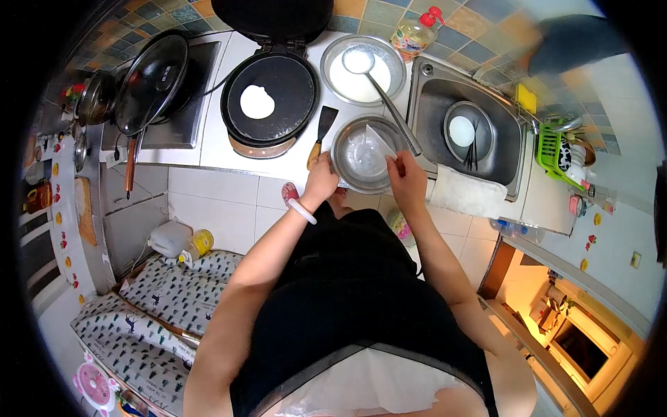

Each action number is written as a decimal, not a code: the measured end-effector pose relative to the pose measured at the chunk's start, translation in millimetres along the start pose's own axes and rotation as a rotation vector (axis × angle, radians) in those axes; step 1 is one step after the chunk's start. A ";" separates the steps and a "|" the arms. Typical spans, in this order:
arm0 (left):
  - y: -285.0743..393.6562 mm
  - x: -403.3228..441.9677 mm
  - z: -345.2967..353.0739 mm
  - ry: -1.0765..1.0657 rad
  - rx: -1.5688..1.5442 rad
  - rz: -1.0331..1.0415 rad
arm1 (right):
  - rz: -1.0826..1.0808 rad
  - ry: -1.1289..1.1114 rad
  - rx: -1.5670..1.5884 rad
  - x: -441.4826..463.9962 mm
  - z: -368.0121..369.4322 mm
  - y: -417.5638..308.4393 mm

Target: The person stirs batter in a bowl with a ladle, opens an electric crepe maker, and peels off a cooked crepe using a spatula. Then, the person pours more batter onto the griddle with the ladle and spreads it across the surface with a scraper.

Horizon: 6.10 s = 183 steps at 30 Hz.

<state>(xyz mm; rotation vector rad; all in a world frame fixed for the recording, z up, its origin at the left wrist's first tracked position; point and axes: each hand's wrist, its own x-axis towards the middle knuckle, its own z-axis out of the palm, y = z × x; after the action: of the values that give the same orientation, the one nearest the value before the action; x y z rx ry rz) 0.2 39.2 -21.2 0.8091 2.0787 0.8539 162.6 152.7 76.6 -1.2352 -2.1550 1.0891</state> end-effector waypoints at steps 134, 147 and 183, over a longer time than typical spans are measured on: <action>-111.1 27.8 -212.4 0.194 -0.385 -0.154 | -0.054 -0.634 -0.136 283.2 311.9 -79.6; -105.1 28.5 -214.6 0.150 -0.365 -0.138 | 0.267 -0.327 0.076 270.6 290.7 -44.9; -72.0 29.9 -207.2 0.086 -0.252 -0.083 | 0.217 -0.104 0.265 242.7 300.9 -45.9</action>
<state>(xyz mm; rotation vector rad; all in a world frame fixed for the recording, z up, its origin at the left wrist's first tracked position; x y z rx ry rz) -201.5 -43.6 17.1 0.5566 2.0110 1.0947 -190.6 221.1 -72.1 -1.3332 -1.9023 1.5052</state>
